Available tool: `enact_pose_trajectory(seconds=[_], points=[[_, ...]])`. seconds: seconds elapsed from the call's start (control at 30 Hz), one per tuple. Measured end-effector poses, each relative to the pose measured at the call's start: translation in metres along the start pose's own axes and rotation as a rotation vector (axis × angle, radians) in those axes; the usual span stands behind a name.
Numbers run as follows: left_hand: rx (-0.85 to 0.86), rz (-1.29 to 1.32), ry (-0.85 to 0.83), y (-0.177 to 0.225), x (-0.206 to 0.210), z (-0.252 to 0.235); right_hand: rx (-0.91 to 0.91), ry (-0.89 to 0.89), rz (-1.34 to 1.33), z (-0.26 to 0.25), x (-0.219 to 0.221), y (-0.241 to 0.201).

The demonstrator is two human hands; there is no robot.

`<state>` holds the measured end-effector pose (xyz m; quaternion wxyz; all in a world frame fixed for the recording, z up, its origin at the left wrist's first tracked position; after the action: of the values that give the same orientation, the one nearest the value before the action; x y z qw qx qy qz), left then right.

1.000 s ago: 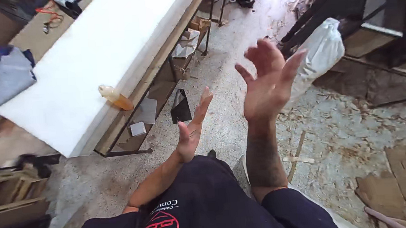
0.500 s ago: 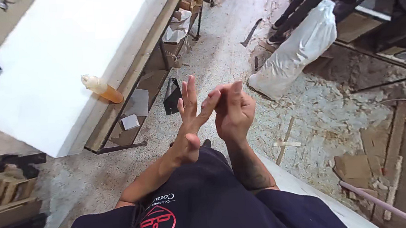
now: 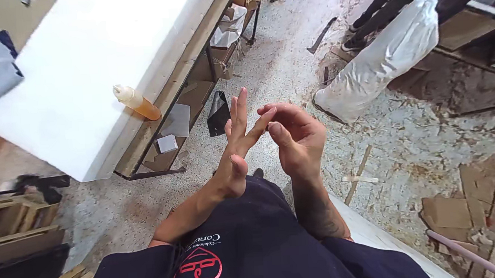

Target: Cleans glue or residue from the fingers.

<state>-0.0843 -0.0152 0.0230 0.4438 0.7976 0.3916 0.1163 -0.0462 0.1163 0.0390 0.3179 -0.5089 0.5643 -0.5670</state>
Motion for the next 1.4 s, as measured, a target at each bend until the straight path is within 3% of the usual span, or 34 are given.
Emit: enact_pose_trajectory(seconds=[0.2, 0.53, 0.73, 0.83, 1.4], points=[[-0.049, 0.203, 0.048, 0.002, -0.001, 0.002, 0.001, 0.162, 0.185, -0.007, -0.031, -0.005], [-0.122, 0.394, 0.108, 0.003, 0.013, 0.003, 0.037, -0.037, 0.122, -0.006, -0.017, -0.004], [-0.109, 0.329, 0.092, 0.005, 0.018, -0.001, 0.086, -0.097, -0.014, -0.008, -0.023, -0.002], [-0.096, 0.354, 0.095, 0.009, 0.023, 0.001, 0.033, -0.069, 0.134, -0.007, -0.020, 0.004], [-0.058, 0.236, 0.059, 0.010, 0.028, -0.002, 0.049, -0.088, 0.061, -0.005, -0.027, 0.000]])
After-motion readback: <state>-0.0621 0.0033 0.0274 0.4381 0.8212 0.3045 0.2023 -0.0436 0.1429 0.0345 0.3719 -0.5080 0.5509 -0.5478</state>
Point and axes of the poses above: each hand's wrist, its own z-axis away from the middle knuckle, its own x-axis out of the palm, y = z × x, the point moved 7 cm from there along -z, towards the middle knuckle, and after that the axes turned 14 degrees about x, right-handed, at the moved point
